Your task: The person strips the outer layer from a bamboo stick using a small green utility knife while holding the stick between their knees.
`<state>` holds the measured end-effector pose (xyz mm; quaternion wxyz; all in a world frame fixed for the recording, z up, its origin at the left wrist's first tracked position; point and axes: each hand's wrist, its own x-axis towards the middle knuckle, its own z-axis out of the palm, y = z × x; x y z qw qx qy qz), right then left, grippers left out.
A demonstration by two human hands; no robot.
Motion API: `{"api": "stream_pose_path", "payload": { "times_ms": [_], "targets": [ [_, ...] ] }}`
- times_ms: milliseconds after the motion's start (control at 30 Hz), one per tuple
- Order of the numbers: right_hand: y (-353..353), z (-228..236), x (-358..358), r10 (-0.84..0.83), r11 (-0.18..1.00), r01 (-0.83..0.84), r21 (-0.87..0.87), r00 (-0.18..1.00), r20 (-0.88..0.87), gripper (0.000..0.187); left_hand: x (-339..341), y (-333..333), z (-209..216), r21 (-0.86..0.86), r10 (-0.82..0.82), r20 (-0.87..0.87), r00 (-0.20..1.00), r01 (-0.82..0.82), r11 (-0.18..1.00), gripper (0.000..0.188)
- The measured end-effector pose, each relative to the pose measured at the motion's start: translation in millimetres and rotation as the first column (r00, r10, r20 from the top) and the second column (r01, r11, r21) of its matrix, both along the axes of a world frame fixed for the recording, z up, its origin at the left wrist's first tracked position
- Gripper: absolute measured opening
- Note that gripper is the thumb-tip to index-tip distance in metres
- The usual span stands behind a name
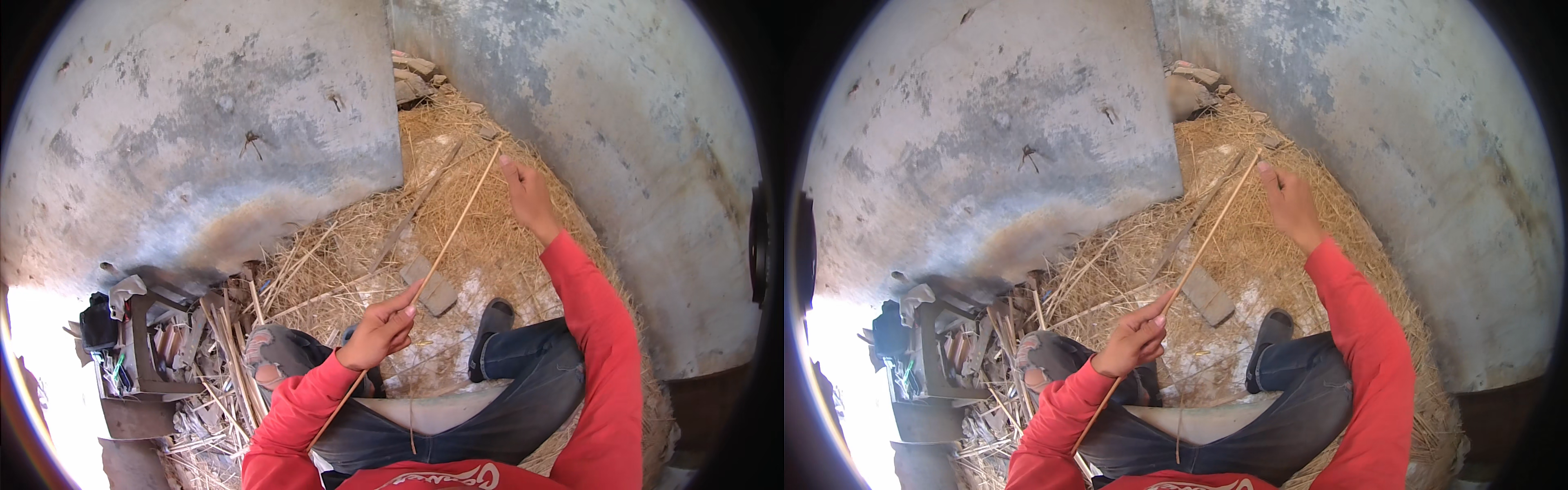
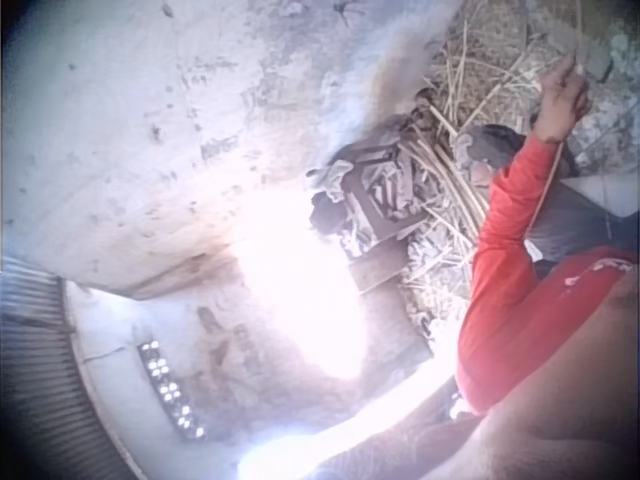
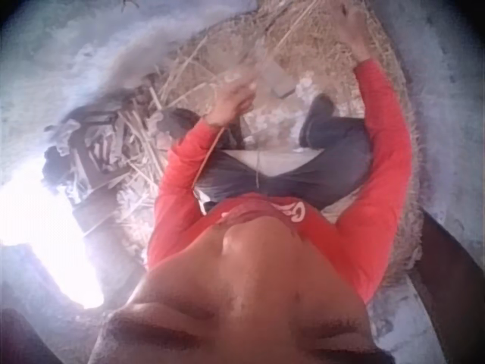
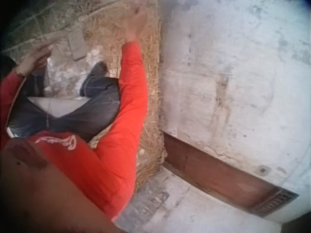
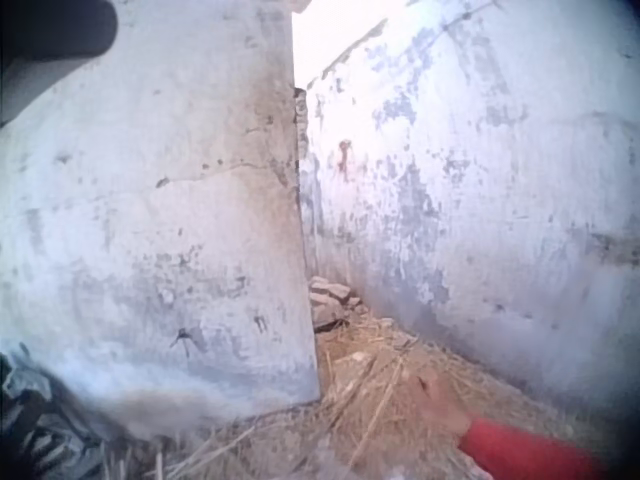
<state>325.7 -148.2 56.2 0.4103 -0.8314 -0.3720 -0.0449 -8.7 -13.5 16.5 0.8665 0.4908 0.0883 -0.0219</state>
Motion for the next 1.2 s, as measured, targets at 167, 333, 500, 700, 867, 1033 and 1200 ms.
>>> {"api": "stream_pose_path", "payload": {
  "times_ms": [167, 333, 500, 700, 867, 1033, 1200],
  "targets": [
    [3.8, 3.0, -85.3, 0.239, 0.967, -0.239, -0.092, 0.971, -0.004, 0.059, 0.9, 4.0, 2.2, -0.024, 0.047, 0.033, 0.998, -0.047, 0.999, 0.052],
    [5.2, -16.9, -129.8, 0.445, 0.864, -0.424, -0.270, 0.895, 0.017, 0.048, -1.0, 7.5, 3.5, 0.020, 0.072, -0.006, 0.997, -0.072, 0.997, 0.052],
    [4.0, -11.4, -4.3, -0.033, 0.995, 0.022, -0.102, 0.993, -0.110, 0.060, -6.1, 0.2, 5.7, 0.062, -0.011, -0.029, 1.000, 0.013, 0.998, 0.052],
    [-34.8, -2.9, 44.3, 0.005, 0.923, 0.185, 0.337, 0.871, -0.491, 0.055, -6.2, -7.9, 4.3, 0.079, -0.079, 0.044, 0.996, 0.075, 0.994, 0.051],
    [-18.1, 26.4, -16.1, 0.371, 0.845, 0.010, 0.535, 0.709, -0.600, 0.046, -0.7, -6.2, 0.6, 0.167, -0.100, 0.076, 0.992, 0.086, 0.982, 0.050],
    [-14.3, 32.8, -19.9, 0.381, 0.843, 0.014, 0.538, 0.689, -0.616, 0.034, 1.0, -7.2, 8.2, 0.223, -0.124, 0.020, 0.992, 0.117, 0.968, 0.050],
    [-18.3, 30.0, -2.8, 0.374, 0.787, 0.159, 0.596, 0.646, -0.666, 0.033, 1.2, -9.1, 7.6, 0.241, -0.067, -0.040, 0.997, 0.075, 0.968, 0.052]
  ]
}}
